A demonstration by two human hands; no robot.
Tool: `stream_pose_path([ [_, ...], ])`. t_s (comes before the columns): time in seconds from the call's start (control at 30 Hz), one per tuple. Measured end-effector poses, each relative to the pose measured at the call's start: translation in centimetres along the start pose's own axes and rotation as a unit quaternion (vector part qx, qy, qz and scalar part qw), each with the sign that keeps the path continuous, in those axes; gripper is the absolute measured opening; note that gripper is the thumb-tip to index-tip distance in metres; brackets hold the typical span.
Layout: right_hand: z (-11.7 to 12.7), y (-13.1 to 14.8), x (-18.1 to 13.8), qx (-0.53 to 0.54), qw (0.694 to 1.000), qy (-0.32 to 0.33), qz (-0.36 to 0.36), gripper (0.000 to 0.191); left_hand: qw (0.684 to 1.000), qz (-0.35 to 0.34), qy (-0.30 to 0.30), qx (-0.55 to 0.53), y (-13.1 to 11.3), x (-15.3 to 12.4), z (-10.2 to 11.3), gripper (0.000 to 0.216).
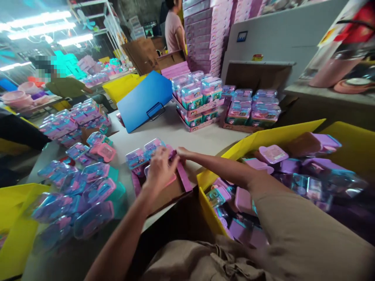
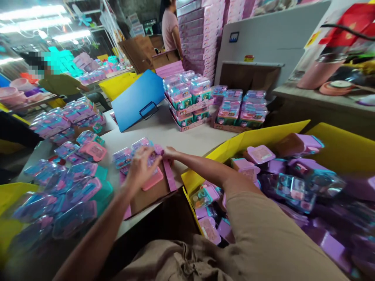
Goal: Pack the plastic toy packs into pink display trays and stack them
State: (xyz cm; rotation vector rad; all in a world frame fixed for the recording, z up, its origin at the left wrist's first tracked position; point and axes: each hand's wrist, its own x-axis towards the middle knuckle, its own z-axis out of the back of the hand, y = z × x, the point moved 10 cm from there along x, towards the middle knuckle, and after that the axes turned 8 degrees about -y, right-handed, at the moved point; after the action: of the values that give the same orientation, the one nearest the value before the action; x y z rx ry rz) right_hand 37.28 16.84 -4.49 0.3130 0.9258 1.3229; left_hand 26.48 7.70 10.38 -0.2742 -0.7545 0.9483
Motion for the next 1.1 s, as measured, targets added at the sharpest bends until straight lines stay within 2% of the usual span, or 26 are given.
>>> stream_pose_path([
  [0.03,0.1,0.1,0.0,0.019,1.000,0.013,0.004,0.026,0.999,0.017,-0.003,0.040,1.4,2.4,0.9,0.047],
  [0.07,0.3,0.2,-0.1,0.038,0.999,0.026,0.008,0.031,0.996,0.045,0.020,0.078,3.1,4.5,0.9,0.058],
  [0.13,0.7,0.4,-0.2,0.078,0.995,0.056,0.014,0.038,0.982,0.089,0.092,0.139,6.4,7.4,-0.3,0.078],
  [0.2,0.9,0.5,-0.3,0.109,0.990,0.087,0.017,0.040,0.971,0.094,0.136,0.171,8.8,8.4,-1.6,0.081],
  [0.3,1.0,0.2,0.0,0.123,0.987,0.100,0.020,0.040,0.978,0.056,0.121,0.162,10.6,8.1,-1.8,0.072],
  [0.4,1.0,-0.2,0.9,0.103,0.993,0.057,0.018,0.042,0.986,0.031,0.099,0.128,11.4,7.2,-0.7,0.068],
  [0.53,0.8,0.1,1.9,0.041,0.999,-0.010,0.022,0.046,0.986,0.027,0.100,0.128,11.5,6.7,0.2,0.063],
  [0.7,0.4,0.6,2.0,0.013,1.000,-0.003,0.026,0.031,0.987,0.028,0.087,0.129,11.1,6.7,0.4,0.063],
  [0.8,0.6,0.7,2.4,0.007,1.000,-0.002,0.018,0.042,0.989,0.023,0.083,0.123,11.0,6.7,0.4,0.064],
  [0.87,0.9,1.0,2.9,-0.006,0.999,-0.023,0.022,0.043,0.988,0.027,0.084,0.129,11.1,6.7,0.4,0.065],
  [1.0,1.6,1.6,3.8,-0.033,0.995,-0.082,0.046,0.031,0.986,0.038,0.078,0.141,11.4,6.5,0.6,0.067],
  [1.1,1.6,1.4,4.2,-0.044,0.993,-0.101,0.045,0.033,0.987,0.047,0.067,0.136,11.7,6.3,0.8,0.068],
])
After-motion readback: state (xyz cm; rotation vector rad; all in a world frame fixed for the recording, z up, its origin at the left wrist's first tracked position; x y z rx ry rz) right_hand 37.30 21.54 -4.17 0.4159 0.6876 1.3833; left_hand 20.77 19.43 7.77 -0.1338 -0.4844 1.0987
